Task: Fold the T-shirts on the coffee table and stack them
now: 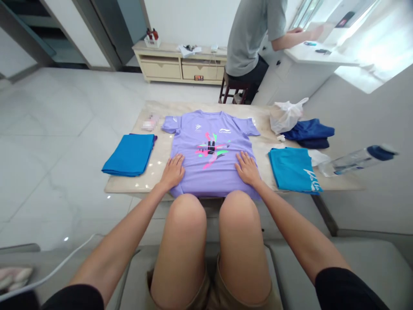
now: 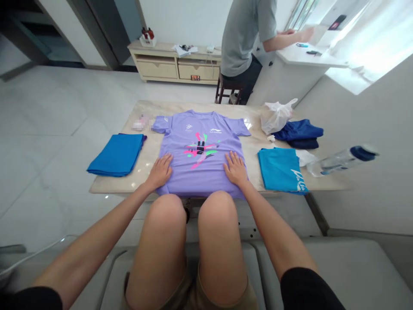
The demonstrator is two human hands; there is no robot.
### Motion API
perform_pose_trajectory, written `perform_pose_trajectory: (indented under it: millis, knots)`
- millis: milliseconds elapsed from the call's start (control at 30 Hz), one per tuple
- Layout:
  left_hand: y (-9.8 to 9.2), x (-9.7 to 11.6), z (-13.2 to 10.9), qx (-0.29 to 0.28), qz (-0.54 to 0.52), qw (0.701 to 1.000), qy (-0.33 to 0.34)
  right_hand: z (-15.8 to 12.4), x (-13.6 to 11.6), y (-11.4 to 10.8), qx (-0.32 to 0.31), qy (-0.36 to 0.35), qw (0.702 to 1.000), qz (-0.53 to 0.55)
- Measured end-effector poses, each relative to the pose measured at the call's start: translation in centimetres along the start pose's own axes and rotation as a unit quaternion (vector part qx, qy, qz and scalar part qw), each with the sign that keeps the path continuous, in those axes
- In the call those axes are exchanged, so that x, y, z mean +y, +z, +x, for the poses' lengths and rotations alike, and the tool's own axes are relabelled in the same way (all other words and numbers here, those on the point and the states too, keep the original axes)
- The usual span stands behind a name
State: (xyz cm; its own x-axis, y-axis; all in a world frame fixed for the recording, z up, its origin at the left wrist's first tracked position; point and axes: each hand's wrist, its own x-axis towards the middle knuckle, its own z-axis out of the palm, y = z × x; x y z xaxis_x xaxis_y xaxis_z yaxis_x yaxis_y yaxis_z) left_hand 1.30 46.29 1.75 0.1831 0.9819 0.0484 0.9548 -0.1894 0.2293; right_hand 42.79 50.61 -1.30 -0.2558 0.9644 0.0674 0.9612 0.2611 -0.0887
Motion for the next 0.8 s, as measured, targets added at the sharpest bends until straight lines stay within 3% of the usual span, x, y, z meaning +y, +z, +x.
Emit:
perform_pose_trajectory:
  millis: [167,200,267,367,467,533,600,733,800]
  knots:
    - [-3.0,-2.9,-11.9,0.058,0.05,0.981,-0.18,-3.0,-0.1,0.3,0.021,0.016,0.999,0.02]
    - [-3.4,-3.1,-14.0,0.068,0.051,0.98,-0.18,-3.1,-0.2,0.4,0.026,0.018,0.999,0.026]
    - [-3.4,-2.6,-16.7,0.064,0.04,0.991,-0.106,-3.1,-0.4,0.5,0.033,0.021,0.999,0.035]
    - [-2.4,0.1,-17.1,0.012,0.011,0.998,0.06,-2.9,-0.5,0.4,0.039,0.024,0.998,0.042]
    - [-1.0,2.6,-14.7,-0.039,0.015,0.988,0.147,-2.9,-0.3,0.4,0.046,0.024,0.998,0.046]
    - [-0.5,2.9,-13.7,-0.058,0.036,0.986,0.15,-2.9,-0.1,0.5,0.048,0.022,0.998,0.046]
    - [-0.3,2.1,-14.3,-0.061,0.051,0.989,0.121,-2.9,0.1,0.6,0.049,0.016,0.998,0.044]
    - [-1.3,-0.5,-18.8,-0.036,0.045,0.998,0.023,-2.4,0.4,0.6,0.039,0.005,0.999,0.036]
    - [-1.9,-0.6,-20.4,-0.024,0.033,0.999,-0.005,-2.0,0.4,0.7,0.032,0.001,0.999,0.033]
